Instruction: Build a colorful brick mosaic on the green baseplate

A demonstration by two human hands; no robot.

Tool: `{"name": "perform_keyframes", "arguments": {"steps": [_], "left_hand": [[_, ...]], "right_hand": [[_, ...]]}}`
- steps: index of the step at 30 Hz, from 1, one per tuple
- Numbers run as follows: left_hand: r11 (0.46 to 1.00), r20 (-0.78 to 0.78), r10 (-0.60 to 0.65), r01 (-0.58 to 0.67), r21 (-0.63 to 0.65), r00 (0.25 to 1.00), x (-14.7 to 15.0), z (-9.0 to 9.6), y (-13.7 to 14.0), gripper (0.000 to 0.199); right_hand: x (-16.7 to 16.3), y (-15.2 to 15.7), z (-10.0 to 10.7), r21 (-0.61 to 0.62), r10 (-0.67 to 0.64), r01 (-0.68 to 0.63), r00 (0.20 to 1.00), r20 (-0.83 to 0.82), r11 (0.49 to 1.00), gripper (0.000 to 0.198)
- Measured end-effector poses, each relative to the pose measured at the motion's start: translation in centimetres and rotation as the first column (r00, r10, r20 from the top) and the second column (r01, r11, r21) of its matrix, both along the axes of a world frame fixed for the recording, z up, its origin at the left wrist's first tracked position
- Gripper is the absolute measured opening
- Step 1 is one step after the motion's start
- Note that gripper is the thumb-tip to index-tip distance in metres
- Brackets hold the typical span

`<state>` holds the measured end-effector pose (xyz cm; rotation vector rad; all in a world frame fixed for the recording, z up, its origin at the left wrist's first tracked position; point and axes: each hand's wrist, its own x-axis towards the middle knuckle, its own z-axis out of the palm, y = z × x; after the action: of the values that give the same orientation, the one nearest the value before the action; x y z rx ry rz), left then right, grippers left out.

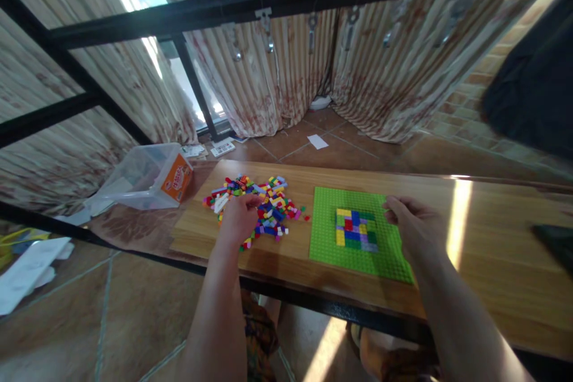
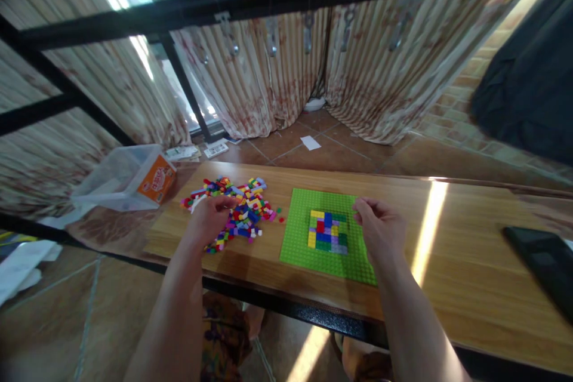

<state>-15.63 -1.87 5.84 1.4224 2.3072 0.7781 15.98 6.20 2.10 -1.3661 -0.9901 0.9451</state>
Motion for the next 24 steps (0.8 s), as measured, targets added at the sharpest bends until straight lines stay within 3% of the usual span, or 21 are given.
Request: {"name": "perform_keyframes", "arguments": {"steps": [7, 14, 24], "left_hand": [[0.995, -0.114, 0.087, -0.092, -0.04, 0.99, -1.9, -0.1, -1.0, 0.037], [0.986, -0.317, -0.15, 0.119, -0.118, 0.937, 0.0, -0.6, -0.8, 0.036], [0.977, -0.381, -0.205, 0.164, -0.137, 0.902, -0.1, -1.1, -0.7, 0.033]], "right_hand": [[-0.3, -0.2, 0.1, -0.043, -0.008, 0.008, 1.0, -0.015, 0.999, 0.02], [-0.9, -0.7, 1.1, -0.088, 0.0, 0.001, 1.0, 0.013, 0.996, 0.018], [-1.2, -0.8, 1.3, -0.076, 0.016, -0.013, 0.999, 0.037, 0.997, 0.016]]}}
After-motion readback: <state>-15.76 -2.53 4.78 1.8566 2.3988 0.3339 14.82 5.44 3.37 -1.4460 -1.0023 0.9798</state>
